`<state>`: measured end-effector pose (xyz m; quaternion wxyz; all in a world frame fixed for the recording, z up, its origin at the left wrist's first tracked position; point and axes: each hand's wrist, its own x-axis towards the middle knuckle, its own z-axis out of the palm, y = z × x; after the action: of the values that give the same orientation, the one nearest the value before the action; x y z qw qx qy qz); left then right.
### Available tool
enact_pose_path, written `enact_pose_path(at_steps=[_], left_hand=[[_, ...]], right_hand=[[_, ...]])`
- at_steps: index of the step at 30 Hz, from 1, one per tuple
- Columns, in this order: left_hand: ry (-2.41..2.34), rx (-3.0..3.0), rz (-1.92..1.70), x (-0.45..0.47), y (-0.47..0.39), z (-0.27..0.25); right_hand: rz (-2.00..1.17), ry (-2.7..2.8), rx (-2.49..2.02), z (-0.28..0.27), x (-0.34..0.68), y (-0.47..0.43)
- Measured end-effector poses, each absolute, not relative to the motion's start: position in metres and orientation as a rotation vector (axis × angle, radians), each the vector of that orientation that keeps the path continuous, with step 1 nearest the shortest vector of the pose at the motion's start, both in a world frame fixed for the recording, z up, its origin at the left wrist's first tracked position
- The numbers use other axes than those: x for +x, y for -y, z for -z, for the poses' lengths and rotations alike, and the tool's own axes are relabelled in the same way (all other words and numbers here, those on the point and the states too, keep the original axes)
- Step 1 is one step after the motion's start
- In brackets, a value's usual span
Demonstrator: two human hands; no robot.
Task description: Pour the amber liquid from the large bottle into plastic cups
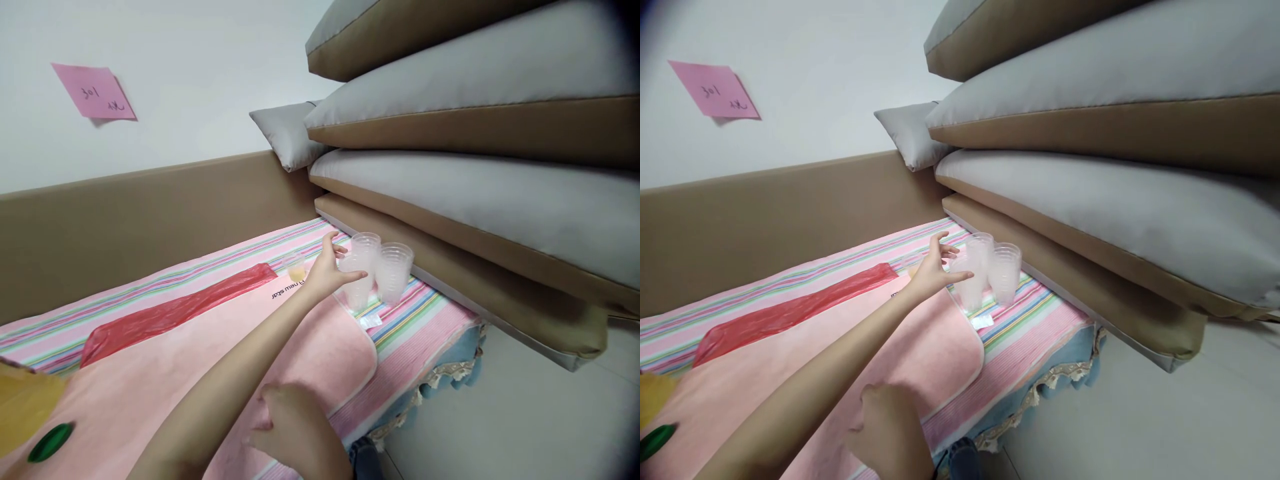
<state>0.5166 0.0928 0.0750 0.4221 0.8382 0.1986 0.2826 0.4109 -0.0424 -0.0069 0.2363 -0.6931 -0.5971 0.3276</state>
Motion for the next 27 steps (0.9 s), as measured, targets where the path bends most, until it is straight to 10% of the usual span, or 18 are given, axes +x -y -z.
enact_pose_path(at_steps=[18,27], left_hand=[[-0.460,1.990,-1.100,0.416,-0.088,-0.152],[-1.077,1.821,-1.009,0.231,-0.049,-0.088]], right_hand=[[-1.038,1.616,-1.817,-0.014,0.420,0.047],[-0.997,1.667,-1.808,-0.012,0.413,0.055]])
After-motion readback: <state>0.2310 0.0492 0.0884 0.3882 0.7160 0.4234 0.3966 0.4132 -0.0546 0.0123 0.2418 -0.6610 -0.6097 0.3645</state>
